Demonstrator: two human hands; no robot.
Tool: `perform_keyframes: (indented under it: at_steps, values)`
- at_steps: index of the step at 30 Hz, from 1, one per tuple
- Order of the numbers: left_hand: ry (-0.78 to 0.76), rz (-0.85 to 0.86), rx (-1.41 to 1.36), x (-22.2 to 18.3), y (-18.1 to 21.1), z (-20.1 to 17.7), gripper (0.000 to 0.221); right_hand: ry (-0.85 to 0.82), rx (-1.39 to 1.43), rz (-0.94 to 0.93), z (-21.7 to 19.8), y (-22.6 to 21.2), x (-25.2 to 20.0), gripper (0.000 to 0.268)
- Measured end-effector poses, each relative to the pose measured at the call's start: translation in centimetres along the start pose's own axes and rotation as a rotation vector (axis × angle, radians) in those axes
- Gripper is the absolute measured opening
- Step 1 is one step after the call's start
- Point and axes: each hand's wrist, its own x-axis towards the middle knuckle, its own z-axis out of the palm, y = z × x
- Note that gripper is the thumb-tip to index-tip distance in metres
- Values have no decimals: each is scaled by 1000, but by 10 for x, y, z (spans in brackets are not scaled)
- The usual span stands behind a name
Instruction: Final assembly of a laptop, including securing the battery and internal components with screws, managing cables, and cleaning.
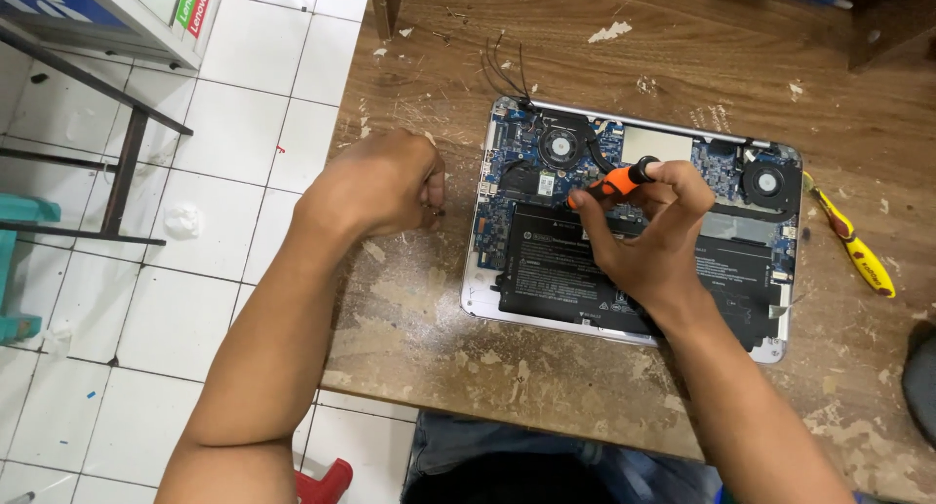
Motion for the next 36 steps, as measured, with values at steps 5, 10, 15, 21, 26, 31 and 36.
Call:
perform_keyframes:
  at_steps: [5,10,15,21,26,31,36]
  values:
    - [-14,-7,9,1,2,-2,15,-5,25,13,1,-1,-1,64]
    - [-31,-7,18,7,5,-1,18,4,16,4,1,1,-2,65]
    - [-71,-20,42,1,11,-5,21,10,28,-14,4,7,-7,65]
    - [-44,90,-5,-15,23,-23,16,-44,109,-48,2,6,-6,63]
    - [13,197,-228,-13,22,-19,12,-68,163,-67,2,3,-4,63]
    - [24,318,-319,-11,31,-15,12,-74,161,-80,2,6,-5,63]
    - [241,647,-454,7,33,8,14,-41,163,-102,-1,-1,-3,63]
